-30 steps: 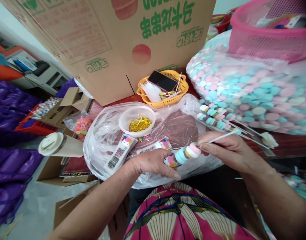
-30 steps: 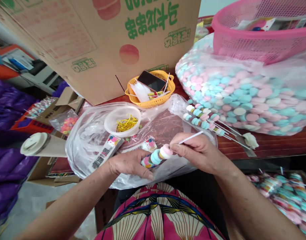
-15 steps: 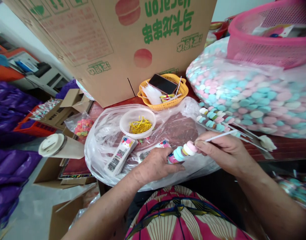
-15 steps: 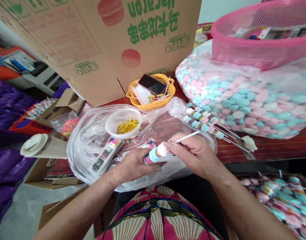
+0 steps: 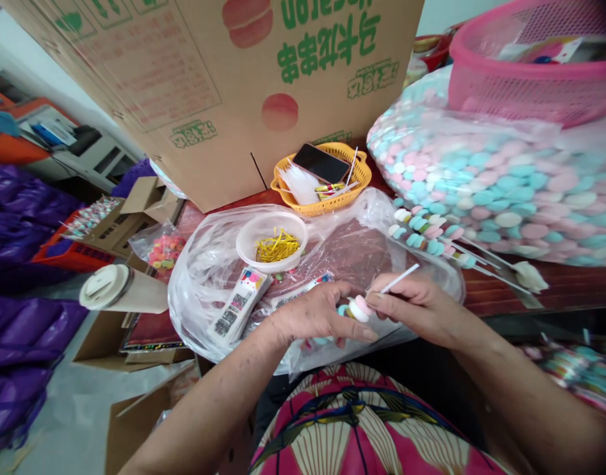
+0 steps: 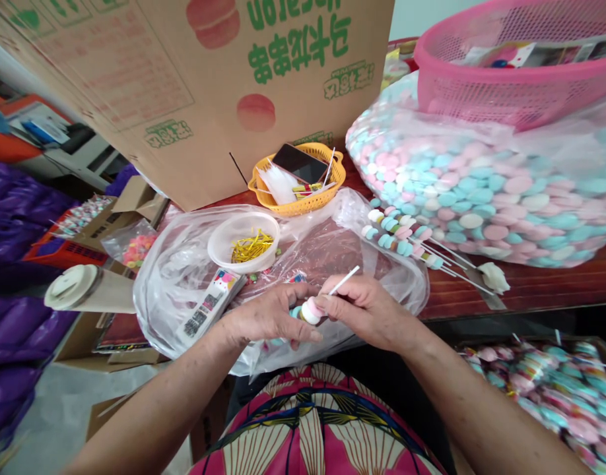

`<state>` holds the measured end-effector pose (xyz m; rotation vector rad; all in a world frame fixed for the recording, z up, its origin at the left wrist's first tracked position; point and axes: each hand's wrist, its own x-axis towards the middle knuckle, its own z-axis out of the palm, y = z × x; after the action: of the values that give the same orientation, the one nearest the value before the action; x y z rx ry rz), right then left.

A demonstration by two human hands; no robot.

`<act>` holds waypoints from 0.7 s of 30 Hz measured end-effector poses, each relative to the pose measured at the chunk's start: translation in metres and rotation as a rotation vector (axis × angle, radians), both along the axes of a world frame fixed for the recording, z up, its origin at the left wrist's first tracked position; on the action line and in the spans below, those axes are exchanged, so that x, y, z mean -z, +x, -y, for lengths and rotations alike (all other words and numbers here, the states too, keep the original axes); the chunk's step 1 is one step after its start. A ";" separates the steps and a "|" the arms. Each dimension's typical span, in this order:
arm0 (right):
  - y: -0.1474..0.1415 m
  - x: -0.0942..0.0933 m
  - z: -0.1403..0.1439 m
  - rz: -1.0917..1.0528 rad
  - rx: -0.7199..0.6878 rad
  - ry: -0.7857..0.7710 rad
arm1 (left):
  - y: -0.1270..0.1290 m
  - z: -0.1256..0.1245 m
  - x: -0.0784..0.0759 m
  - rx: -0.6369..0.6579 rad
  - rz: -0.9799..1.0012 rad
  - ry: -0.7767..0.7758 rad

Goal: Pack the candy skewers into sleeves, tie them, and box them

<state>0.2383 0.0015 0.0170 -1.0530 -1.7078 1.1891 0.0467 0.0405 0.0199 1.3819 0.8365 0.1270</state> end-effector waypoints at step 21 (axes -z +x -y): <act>0.022 -0.008 -0.003 -0.027 -0.109 0.216 | -0.025 0.010 -0.003 0.148 -0.043 -0.111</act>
<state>0.2608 0.0046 0.0254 -0.8199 -1.8450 1.0525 0.0214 0.0308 0.0231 1.3405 0.7626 -0.0635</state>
